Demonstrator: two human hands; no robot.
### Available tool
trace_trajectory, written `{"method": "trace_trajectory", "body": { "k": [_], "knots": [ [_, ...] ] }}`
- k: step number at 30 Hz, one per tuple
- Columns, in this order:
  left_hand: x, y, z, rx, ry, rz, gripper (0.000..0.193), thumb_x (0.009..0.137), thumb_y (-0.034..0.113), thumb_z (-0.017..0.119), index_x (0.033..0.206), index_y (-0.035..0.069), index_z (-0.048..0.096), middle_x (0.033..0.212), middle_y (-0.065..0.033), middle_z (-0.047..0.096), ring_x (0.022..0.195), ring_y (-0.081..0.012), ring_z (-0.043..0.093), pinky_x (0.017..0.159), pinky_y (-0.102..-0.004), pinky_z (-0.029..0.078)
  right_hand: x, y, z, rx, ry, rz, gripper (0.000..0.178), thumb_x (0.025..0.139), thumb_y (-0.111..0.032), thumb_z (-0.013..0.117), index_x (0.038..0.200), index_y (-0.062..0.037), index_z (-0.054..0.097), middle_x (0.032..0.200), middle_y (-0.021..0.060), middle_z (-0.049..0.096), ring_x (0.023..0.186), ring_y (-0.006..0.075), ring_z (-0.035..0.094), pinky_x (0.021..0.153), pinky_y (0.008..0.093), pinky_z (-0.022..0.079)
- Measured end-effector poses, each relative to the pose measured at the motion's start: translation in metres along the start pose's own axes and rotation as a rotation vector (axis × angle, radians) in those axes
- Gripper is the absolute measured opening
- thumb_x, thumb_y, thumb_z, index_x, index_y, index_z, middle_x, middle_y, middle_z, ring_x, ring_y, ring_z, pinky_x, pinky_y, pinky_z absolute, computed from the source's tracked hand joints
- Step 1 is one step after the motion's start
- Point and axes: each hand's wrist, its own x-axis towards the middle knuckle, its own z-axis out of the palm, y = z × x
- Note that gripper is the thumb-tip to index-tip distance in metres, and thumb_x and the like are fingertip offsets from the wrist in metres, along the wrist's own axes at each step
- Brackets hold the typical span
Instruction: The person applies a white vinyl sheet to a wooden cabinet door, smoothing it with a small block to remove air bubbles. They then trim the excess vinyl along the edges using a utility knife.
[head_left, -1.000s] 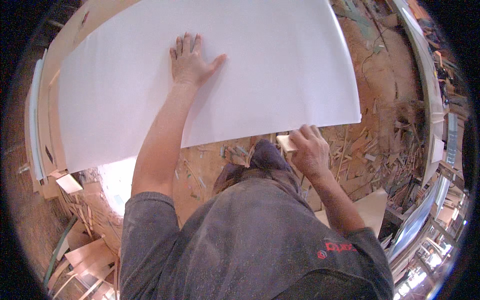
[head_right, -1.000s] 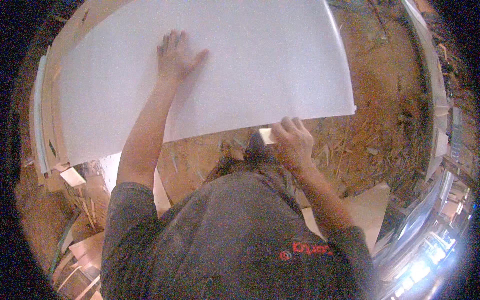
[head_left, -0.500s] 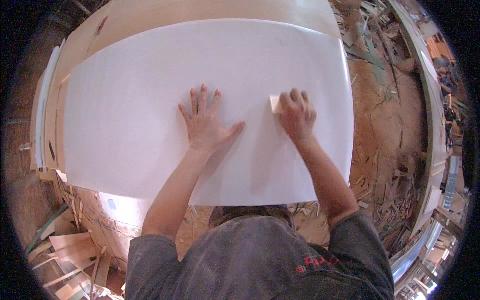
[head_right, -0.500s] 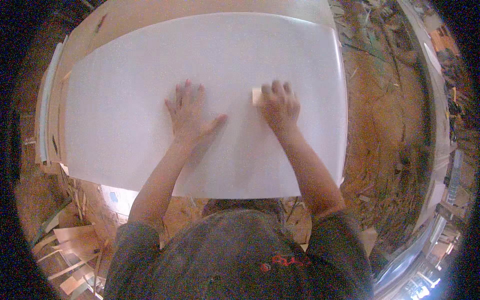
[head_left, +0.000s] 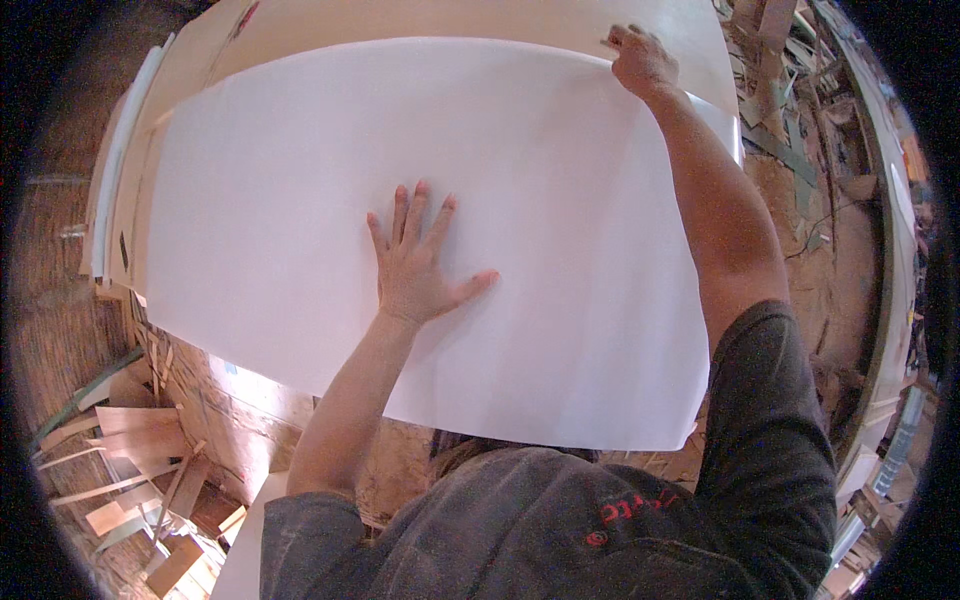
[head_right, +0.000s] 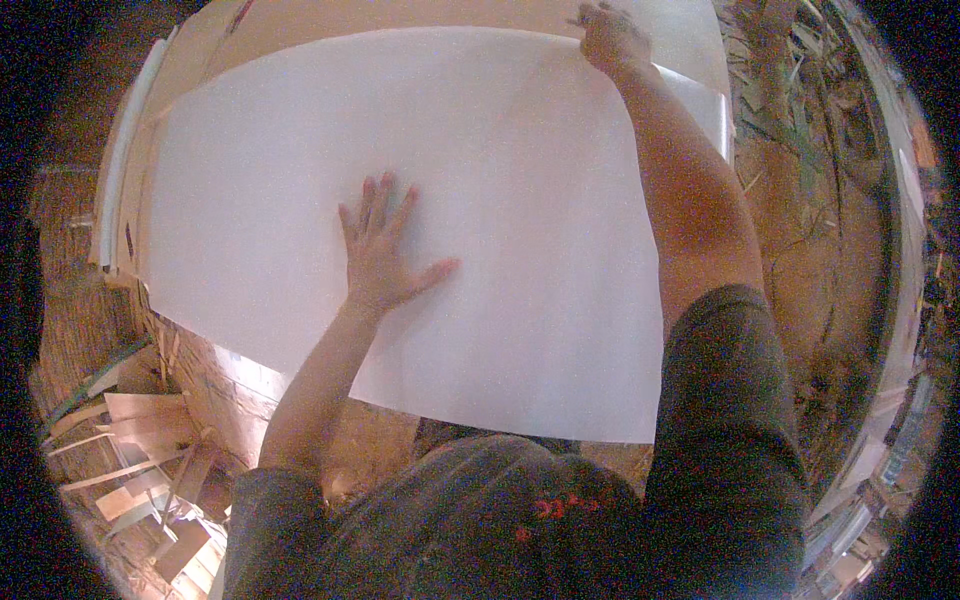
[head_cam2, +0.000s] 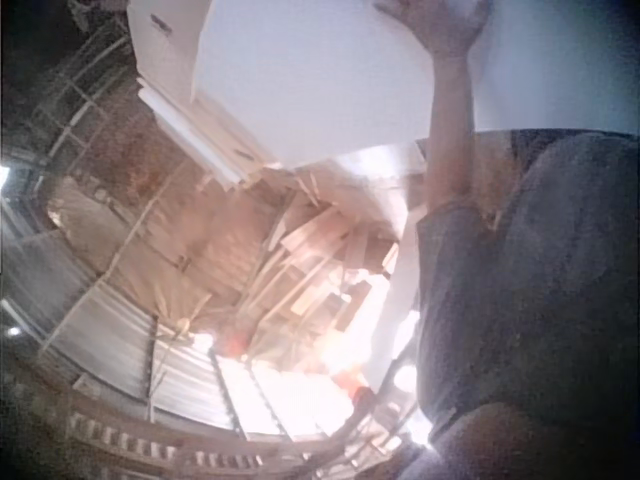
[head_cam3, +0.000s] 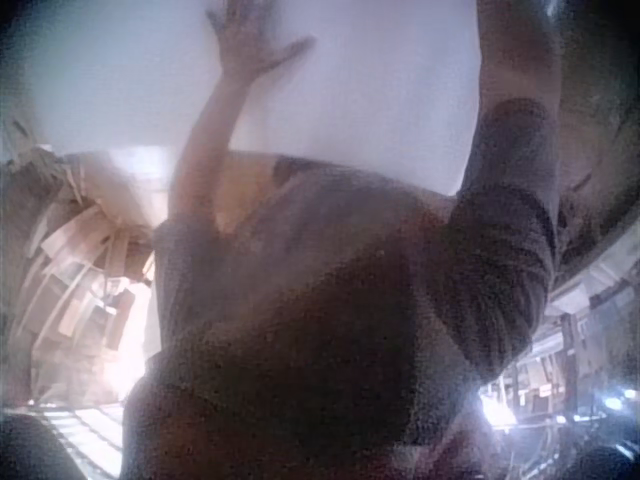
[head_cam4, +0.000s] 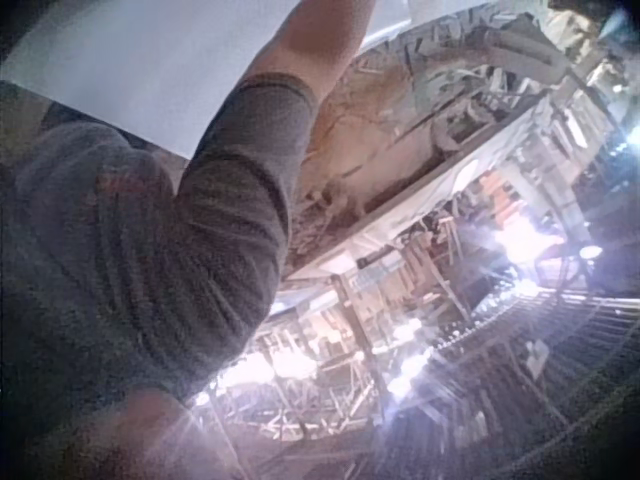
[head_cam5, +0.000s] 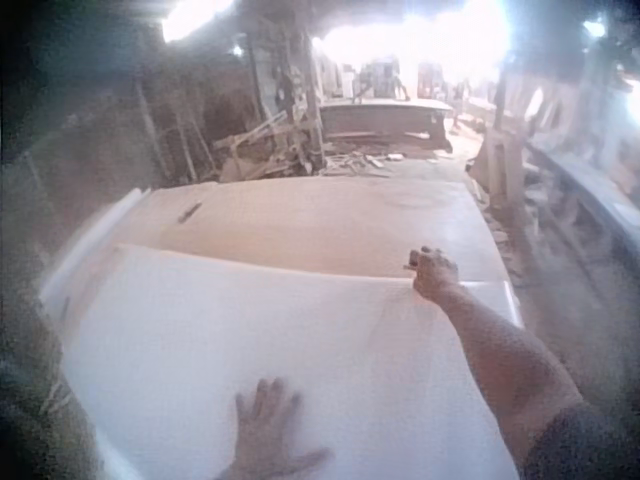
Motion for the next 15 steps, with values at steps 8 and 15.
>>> {"method": "trace_trajectory", "body": {
  "k": [8,15],
  "knots": [
    [0.006,0.000,0.013,0.132,0.021,0.011,0.114,0.073,0.089,0.061,0.159,0.017,0.043,0.171,-0.0166,0.023,0.159,-0.0395,0.013,0.119,-0.0750,0.010,-0.135,-0.080,-0.027,0.024,-0.071,-0.001,0.020,0.088,-0.007,0.058,0.103,-0.0115,0.071,0.111,0.0122,0.067,0.112,0.0358,0.064,0.095,0.0498,0.053],
    [0.007,0.007,0.016,0.156,0.089,0.019,0.114,0.074,0.091,0.058,0.162,0.021,0.038,0.171,-0.0152,0.024,0.159,-0.0357,0.016,0.120,-0.0747,0.012,-0.407,-0.133,-0.063,-0.050,-0.150,-0.062,0.008,0.088,-0.014,0.068,0.095,-0.0138,0.064,0.105,0.0053,0.061,0.102,0.0281,0.065,0.075,0.0431,0.059]
  ]
}}
